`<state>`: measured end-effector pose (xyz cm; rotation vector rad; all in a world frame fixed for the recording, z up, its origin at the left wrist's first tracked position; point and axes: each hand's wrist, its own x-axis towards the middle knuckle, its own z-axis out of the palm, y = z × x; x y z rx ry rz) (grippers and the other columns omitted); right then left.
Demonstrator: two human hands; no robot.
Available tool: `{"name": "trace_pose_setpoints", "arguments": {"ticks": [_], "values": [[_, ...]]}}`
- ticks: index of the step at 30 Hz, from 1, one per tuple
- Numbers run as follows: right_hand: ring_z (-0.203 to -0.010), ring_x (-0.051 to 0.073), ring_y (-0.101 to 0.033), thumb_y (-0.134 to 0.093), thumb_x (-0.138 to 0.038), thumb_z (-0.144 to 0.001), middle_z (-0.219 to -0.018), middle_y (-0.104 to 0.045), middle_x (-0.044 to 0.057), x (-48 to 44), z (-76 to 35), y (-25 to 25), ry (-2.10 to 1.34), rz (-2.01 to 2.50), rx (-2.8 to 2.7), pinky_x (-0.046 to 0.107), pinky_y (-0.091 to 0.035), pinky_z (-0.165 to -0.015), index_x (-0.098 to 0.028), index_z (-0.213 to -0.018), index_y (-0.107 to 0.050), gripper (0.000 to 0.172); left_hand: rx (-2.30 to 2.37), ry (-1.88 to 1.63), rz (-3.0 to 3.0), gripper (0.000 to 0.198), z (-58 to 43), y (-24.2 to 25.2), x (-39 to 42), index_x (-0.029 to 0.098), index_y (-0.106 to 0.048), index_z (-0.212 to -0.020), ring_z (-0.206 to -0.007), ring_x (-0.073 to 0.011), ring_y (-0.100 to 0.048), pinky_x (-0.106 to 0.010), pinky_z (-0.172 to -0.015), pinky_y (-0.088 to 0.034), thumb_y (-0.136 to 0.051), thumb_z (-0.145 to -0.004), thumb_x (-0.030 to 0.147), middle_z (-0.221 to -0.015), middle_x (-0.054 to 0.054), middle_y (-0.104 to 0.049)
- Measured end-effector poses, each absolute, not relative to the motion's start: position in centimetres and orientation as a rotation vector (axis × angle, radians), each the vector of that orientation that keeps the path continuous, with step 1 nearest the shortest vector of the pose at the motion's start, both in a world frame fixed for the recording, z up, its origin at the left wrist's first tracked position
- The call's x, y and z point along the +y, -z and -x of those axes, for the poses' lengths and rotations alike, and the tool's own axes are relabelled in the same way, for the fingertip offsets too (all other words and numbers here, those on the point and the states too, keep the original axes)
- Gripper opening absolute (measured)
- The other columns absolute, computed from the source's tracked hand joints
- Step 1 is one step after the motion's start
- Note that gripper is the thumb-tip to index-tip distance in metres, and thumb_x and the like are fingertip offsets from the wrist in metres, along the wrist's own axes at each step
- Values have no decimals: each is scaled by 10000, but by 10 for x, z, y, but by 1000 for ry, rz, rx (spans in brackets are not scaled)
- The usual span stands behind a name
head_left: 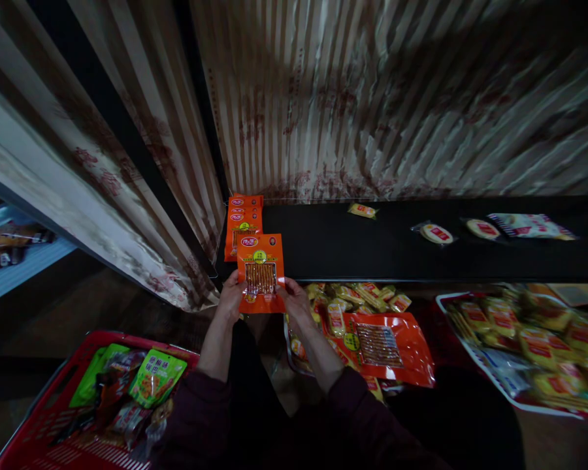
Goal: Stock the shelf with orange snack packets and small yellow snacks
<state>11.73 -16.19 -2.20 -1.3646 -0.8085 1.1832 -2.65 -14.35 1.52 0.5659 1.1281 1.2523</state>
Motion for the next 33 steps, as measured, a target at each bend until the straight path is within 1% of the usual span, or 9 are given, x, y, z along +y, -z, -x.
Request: {"name": "trace_pose_setpoints", "arguments": {"ticks": [5,9,14,20,27,33], "values": [[-819,185,-657,-639,-385,-632,-885,-717,1,-153,-113,18,-1287,1300,-681,285,-527,-710,-218,-952,-643,361,1139,-1257,-572,371,28,-11,-133,165,-613,-843,-664,-149,-628,-277,-654,-497,-705,-484,179,-742,8,-677],[-824,183,-654,-626,-354,-628,-875,-716,-6,-145,-106,15,-1286,1288,-691,296,-525,-745,-226,-953,-646,350,1207,-1267,-604,336,31,-10,-124,160,-609,-822,-629,-153,-627,-287,-639,-498,-690,-497,184,-706,6,-672],[-845,180,-651,-616,-332,-633,-896,-716,0,-134,-99,18,-1277,1258,-709,295,-520,-763,-218,-977,-649,364,1303,-1285,-668,259,37,-13,-111,166,-611,-771,-573,-131,-597,-261,-598,-480,-658,-516,178,-669,10,-659],[-815,162,-646,-589,-297,-659,-919,-715,-5,-121,-95,17,-1289,1249,-772,289,-516,-772,-225,-994,-653,348,1307,-1288,-714,261,41,-16,-100,171,-612,-799,-608,-136,-610,-275,-635,-493,-628,-538,170,-698,10,-668],[-787,151,-640,-573,-255,-647,-906,-713,-8,-108,-92,18,-1277,1224,-759,280,-502,-785,-212,-981,-660,347,1413,-1352,-793,230,42,-13,-86,175,-607,-779,-614,-121,-594,-246,-629,-485,-591,-554,131,-680,18,-650],[-777,150,-628,-554,-259,-660,-899,-715,-3,-99,-89,19,-1228,1259,-784,264,-498,-743,-208,-998,-663,359,1500,-1355,-867,255,46,-5,-73,191,-623,-830,-683,-160,-611,-275,-667,-482,-570,-592,114,-740,-5,-671]]}}
